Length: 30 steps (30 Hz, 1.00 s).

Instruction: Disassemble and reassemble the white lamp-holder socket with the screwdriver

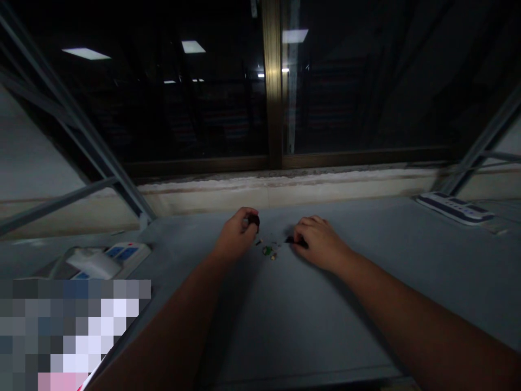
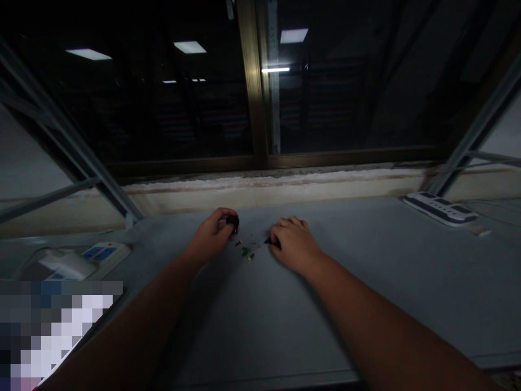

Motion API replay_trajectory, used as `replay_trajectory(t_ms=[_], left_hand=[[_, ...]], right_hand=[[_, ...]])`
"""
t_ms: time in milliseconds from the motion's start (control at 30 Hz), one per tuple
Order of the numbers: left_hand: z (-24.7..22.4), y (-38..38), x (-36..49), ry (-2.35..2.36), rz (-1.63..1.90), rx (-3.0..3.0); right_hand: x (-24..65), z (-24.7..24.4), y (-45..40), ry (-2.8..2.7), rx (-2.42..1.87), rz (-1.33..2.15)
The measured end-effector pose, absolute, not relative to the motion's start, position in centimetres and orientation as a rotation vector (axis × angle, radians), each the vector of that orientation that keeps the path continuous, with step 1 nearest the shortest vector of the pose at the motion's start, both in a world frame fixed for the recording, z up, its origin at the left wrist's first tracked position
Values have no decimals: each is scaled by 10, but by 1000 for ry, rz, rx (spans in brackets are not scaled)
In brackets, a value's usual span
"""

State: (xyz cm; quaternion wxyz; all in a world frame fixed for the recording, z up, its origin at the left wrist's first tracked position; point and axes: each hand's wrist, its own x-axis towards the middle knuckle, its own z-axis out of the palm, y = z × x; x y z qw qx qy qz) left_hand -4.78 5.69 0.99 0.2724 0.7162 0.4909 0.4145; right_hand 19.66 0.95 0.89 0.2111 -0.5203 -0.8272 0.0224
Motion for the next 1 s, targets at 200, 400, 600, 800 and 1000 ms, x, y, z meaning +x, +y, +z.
replay_trajectory(t_ms=[200, 400, 600, 800, 1000], left_hand=[[7, 62, -43, 1272, 1135, 1613], [11, 57, -38, 1238, 1082, 1589], [12, 54, -35, 1193, 1069, 1547], [19, 46, -31, 1153, 1048, 1490], [18, 44, -34, 1082, 1021, 1471]], right_hand=[[179, 10, 6, -2374, -1329, 27], [161, 5, 4, -2500, -1220, 57], [163, 4, 6, -2496, -1235, -8], [162, 3, 7, -2456, -1237, -14], [161, 7, 6, -2390, -1228, -25]])
